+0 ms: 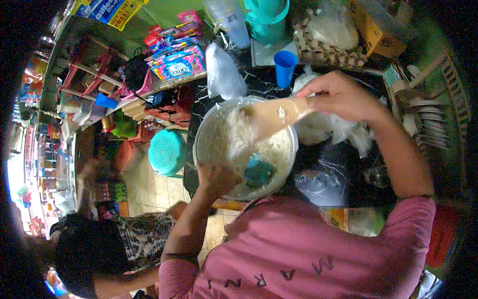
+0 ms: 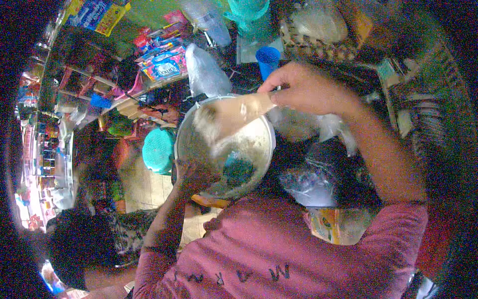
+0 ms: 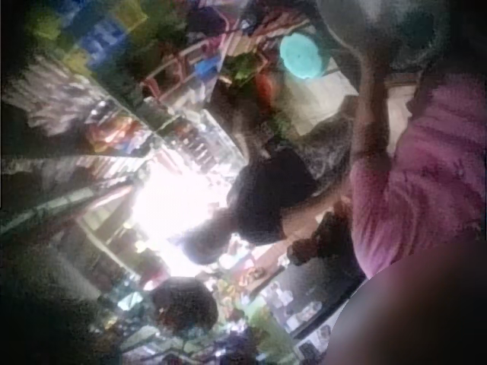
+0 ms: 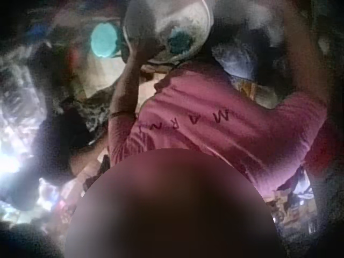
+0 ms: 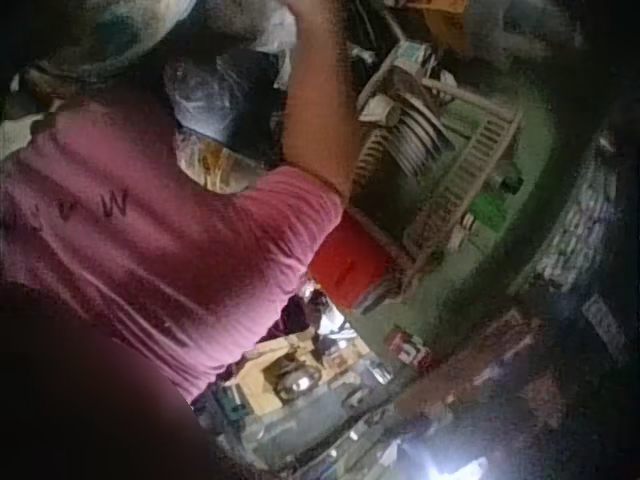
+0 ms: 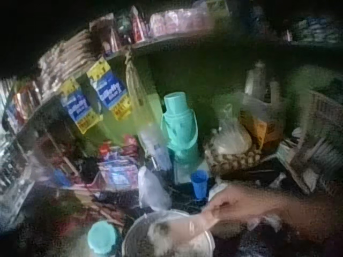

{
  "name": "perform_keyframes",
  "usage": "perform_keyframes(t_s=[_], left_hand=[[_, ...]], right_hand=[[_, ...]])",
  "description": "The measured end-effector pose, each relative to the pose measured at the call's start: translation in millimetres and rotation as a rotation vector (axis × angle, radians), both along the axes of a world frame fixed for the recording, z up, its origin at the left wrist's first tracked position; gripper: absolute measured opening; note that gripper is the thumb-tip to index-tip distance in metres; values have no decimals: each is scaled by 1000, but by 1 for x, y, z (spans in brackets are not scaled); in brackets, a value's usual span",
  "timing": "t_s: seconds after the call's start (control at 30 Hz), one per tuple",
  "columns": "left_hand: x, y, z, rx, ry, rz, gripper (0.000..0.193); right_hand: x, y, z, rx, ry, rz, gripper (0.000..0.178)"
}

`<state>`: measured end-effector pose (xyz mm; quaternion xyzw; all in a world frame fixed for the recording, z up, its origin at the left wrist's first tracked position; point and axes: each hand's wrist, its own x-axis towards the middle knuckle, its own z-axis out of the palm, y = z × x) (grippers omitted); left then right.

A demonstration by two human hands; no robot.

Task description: The person scoops a white food substance from a large metal bowl into small plastic bags using a blue scoop and a wooden spatula. They seal each bag and place it on the counter. The person then moves to the kitchen area and handles a red gas cylinder.

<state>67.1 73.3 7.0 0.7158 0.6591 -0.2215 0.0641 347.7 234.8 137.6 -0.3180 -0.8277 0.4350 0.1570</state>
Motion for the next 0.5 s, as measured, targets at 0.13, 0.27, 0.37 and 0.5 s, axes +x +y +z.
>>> perform_keyframes(t_s=[0.13, 0.27, 0.37, 0.5], left_hand=[[4, 21, -17, -244, -35, -4, 49], [19, 28, -15, -433, -112, 6, 50], [25, 25, -7, -440, -171, 54, 49], [17, 33, -12, -463, -243, 290, 48]], right_hand=[[-1, 8, -34, 374, -306, -276, 26], [-1, 7, -47, 518, -341, -277, 24], [-1, 8, -50, 505, -352, -314, 23], [-5, 8, -58, 525, -357, -311, 23]])
